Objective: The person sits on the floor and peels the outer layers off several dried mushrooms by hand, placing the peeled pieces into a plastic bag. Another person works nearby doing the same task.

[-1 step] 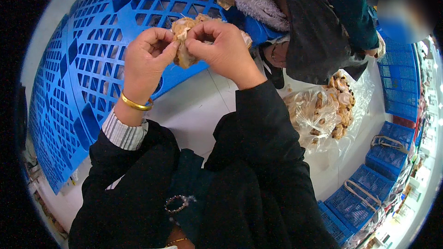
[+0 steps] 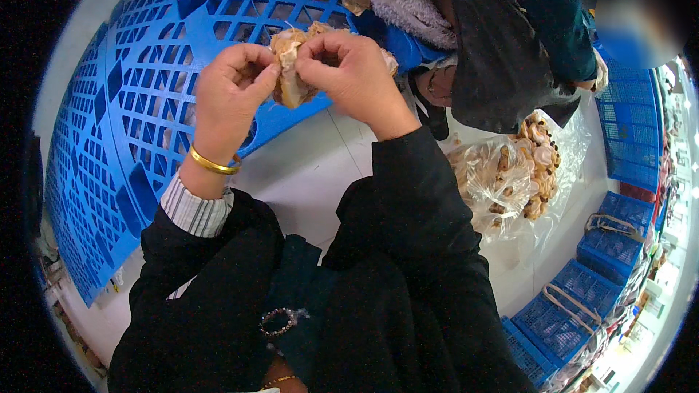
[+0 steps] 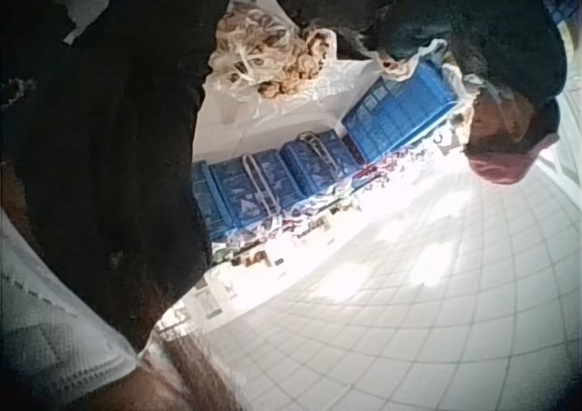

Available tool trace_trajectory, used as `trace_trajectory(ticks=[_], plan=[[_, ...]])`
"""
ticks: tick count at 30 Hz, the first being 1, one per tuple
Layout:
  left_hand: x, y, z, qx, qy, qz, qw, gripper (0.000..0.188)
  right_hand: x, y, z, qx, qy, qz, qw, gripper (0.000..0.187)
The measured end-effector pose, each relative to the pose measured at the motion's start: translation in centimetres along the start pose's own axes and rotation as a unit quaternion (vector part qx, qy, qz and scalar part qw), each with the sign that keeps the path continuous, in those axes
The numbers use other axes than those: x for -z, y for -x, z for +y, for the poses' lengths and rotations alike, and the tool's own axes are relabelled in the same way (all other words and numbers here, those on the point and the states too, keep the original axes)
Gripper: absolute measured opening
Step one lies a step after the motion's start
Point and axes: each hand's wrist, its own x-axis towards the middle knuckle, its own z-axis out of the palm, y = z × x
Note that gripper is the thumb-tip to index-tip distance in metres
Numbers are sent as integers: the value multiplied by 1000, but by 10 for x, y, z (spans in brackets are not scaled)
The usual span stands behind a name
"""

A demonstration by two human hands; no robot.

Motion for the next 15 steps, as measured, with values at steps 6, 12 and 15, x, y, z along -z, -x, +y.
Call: trace_trajectory(ticks=[6,12,15], plan=[[4,-2,6,51,80,-22,995,11,1,-2,-1,-34,-83,9,996,15],[3,-2,5,41,62,-27,997,9,-2,-1,-4,-34,-17,-30,999,20],[2,-2,4,29,64,-30,997,8,1,-2,-2,-37,-6,-24,999,19]])
